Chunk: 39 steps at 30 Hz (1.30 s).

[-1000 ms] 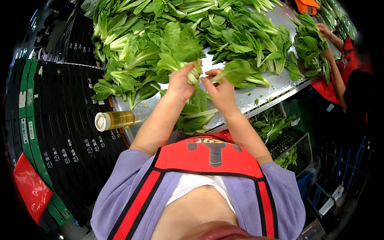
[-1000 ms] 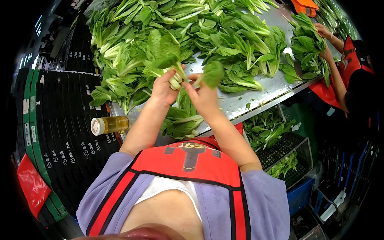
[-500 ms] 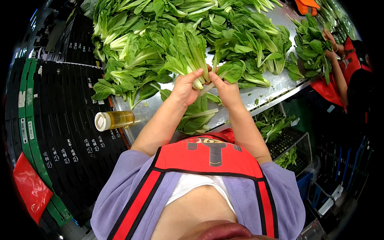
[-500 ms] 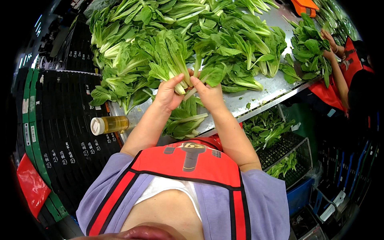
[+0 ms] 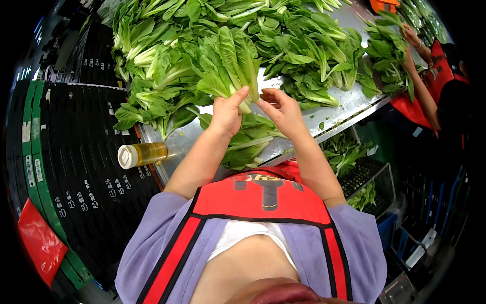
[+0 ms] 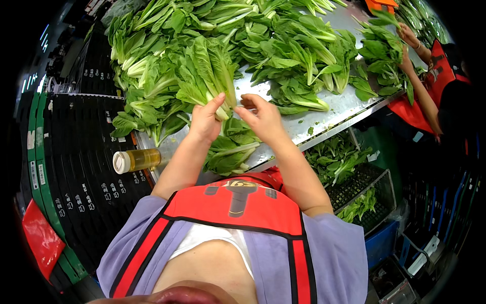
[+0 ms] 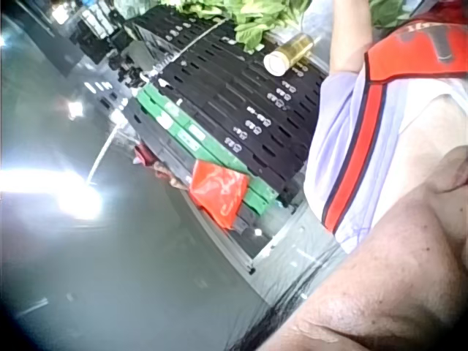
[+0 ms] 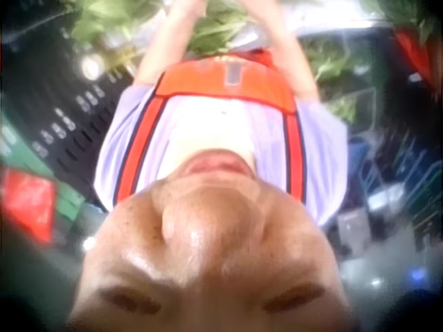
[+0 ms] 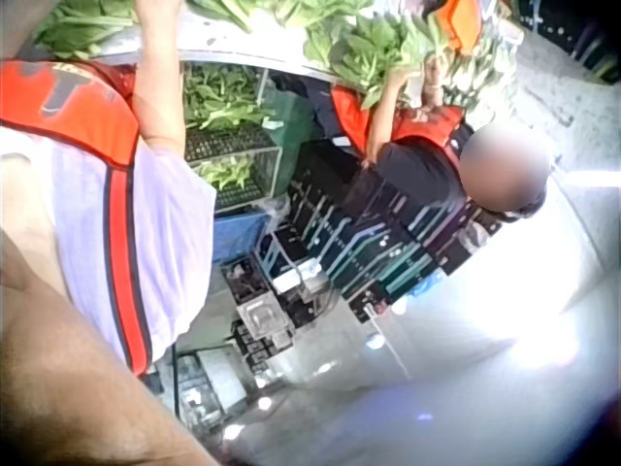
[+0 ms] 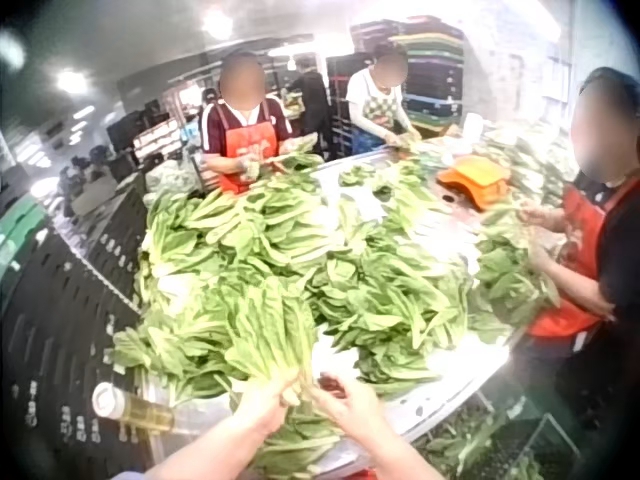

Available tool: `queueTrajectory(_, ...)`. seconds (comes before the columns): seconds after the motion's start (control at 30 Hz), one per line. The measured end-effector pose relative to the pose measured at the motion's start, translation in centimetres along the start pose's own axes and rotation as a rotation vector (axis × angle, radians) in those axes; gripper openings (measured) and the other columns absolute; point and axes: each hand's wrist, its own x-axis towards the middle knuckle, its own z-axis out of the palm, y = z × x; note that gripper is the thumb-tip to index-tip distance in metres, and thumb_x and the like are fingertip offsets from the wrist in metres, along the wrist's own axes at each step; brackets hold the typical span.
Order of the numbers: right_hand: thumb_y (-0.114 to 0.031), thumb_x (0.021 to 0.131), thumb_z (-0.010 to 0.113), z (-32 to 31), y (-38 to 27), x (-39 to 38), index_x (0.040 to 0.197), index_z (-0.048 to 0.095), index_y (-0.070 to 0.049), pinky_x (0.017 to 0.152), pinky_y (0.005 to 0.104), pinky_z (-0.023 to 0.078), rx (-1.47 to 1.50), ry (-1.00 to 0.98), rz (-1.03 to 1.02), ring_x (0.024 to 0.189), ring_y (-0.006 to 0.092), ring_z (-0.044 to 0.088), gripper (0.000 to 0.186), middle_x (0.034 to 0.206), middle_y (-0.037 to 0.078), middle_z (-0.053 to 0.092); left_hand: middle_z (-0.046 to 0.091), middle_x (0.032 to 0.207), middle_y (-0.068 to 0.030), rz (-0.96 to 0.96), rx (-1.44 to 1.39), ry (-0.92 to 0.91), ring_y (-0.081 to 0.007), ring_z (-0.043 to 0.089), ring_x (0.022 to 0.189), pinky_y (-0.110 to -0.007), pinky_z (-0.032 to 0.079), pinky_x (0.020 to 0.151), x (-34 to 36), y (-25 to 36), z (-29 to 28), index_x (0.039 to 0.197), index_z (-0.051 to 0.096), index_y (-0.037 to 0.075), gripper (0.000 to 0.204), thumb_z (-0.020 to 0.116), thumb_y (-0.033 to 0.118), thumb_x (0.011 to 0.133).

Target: The person stands at a metal table and sorts through a large pile of leafy green vegetables. They pick up bunches, separate the leaves, and place the sorted vegetables into a pile on the table. Another person is visible in the background performing similar tasks.

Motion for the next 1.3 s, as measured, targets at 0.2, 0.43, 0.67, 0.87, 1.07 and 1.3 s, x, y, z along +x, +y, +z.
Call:
queueTrajectory(0.2, -0.010, 0.080, 0.062, 0.4, -0.3, 0.0, 0.099, 0.057, 0.001, 0.064, 0.0258, 0.048, 0.294, 0.107, 0.026, 0.069, 0.0146, 0.060, 0.022, 0.083, 0.009, 0.063, 0.054, 0.117, -0.0085, -0.213, -0.331, -0.169, -0.0199, 0.055, 0.101, -0.031, 0.044, 0.085, 0.0, -1.1, 0.0, 0.121, 0.044, 0.003, 0.041, 0.059, 0.010, 0.083)
queueTrajectory(0.43, -0.019, 0.072, 0.070, -2.6, -0.7, -2.8, 0.101, 0.061, -0.008, 0.060, 0.0312, 0.047, -0.347, -0.066, -0.054, 0.065, 0.0221, 0.059, 0.032, 0.079, 0.010, 0.062, 0.060, 0.101, -0.0110, -0.222, -0.070, -0.111, -0.0198, 0.058, 0.092, -0.032, 0.047, 0.073, 0.1, -3.2, -1.0, 0.108, 0.052, 0.001, 0.031, 0.062, 0.015, 0.082)
queueTrajectory(0.67, -0.013, 0.068, 0.070, -15.2, 7.5, -2.6, 0.111, 0.055, -0.006, 0.089, 0.0386, 0.041, -1.127, 0.471, -0.098, 0.102, 0.0324, 0.051, 0.046, 0.108, 0.014, 0.055, 0.060, 0.088, -0.0085, -0.332, -0.383, -0.133, -0.0185, 0.058, 0.085, -0.032, 0.048, 0.081, 0.5, -0.2, -1.1, 0.100, 0.055, 0.000, 0.027, 0.064, 0.016, 0.080)
queueTrajectory(0.87, -0.016, 0.071, 0.071, -13.2, 6.4, -2.9, 0.112, 0.051, 0.000, 0.067, 0.0298, 0.046, -0.059, -0.155, 0.489, 0.075, 0.0192, 0.058, 0.048, 0.085, 0.005, 0.060, 0.058, 0.094, -0.0083, -0.217, -0.373, -0.269, -0.0156, 0.057, 0.082, -0.027, 0.049, 0.075, -0.8, 0.4, -1.0, 0.100, 0.053, 0.000, 0.027, 0.062, 0.015, 0.080)
queueTrajectory(1.07, -0.015, 0.073, 0.072, -4.8, 1.6, -1.1, 0.110, 0.048, 0.003, 0.068, 0.0228, 0.045, 0.343, 0.052, 0.216, 0.077, 0.0104, 0.056, 0.048, 0.089, 0.007, 0.060, 0.058, 0.098, -0.0084, -0.050, -0.364, -0.181, -0.0162, 0.057, 0.084, -0.030, 0.048, 0.080, -0.9, 3.1, 0.3, 0.106, 0.050, 0.000, 0.028, 0.058, 0.013, 0.082)
queueTrajectory(1.3, -0.023, 0.068, 0.076, -0.3, -1.7, 0.8, 0.104, 0.047, 0.002, 0.057, 0.0285, 0.047, -0.141, 0.242, -0.090, 0.070, 0.0211, 0.061, 0.053, 0.084, 0.013, 0.061, 0.058, 0.092, -0.0071, 0.002, -0.248, 0.022, -0.0175, 0.058, 0.083, -0.033, 0.048, 0.077, -1.0, 0.4, 0.1, 0.103, 0.051, 0.003, 0.028, 0.061, -0.002, 0.077)
